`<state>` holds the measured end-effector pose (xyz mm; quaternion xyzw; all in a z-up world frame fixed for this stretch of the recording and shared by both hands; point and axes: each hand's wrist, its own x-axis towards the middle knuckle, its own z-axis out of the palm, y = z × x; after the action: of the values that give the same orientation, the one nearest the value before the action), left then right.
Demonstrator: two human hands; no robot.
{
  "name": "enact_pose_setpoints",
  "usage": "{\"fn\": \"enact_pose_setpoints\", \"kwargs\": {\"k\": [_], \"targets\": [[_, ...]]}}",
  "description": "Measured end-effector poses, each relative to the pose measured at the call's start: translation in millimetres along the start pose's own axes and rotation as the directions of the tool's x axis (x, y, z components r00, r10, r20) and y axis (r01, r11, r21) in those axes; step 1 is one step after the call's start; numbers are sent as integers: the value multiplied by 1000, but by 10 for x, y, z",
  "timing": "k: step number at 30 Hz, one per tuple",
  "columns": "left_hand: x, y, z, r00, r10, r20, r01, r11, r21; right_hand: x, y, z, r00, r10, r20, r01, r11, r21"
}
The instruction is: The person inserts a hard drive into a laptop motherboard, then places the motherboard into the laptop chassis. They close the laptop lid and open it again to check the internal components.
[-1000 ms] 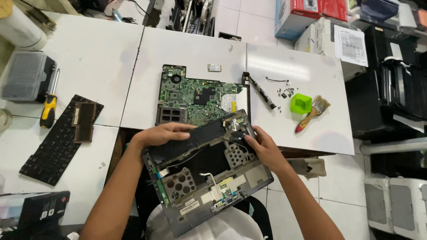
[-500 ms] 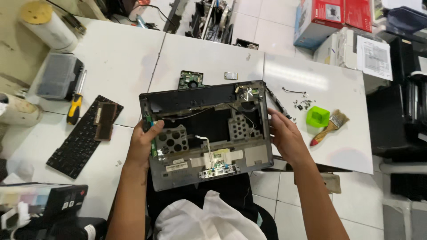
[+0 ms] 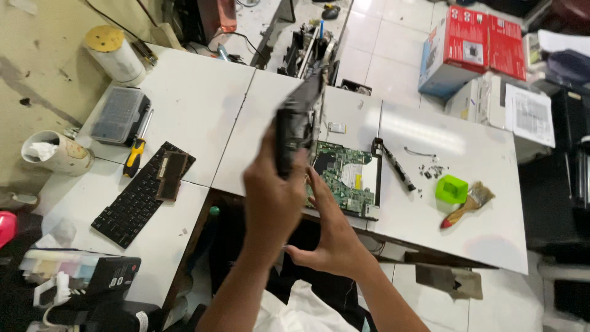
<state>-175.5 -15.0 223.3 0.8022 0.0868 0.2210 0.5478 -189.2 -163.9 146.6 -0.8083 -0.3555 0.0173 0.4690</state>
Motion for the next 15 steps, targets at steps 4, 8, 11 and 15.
{"fn": "enact_pose_setpoints", "kwargs": {"k": [4,8,11,15], "targets": [[-21,93,416,945,327,-2,-326,944,54,-151,157,-308,958,185,217,-221,963,156],[-90,303,695,960,280,-10,-280,959,-48,-693,965,-119,957,280,77,-286,954,91],[-182,441,922,959,280,45,-283,953,103,-956,1543,-139,963,252,-96,-257,965,-46],[-419,448,1193,907,411,95,-411,911,-21,-1226,2117,-421,859,375,-348,-455,871,-185]]}}
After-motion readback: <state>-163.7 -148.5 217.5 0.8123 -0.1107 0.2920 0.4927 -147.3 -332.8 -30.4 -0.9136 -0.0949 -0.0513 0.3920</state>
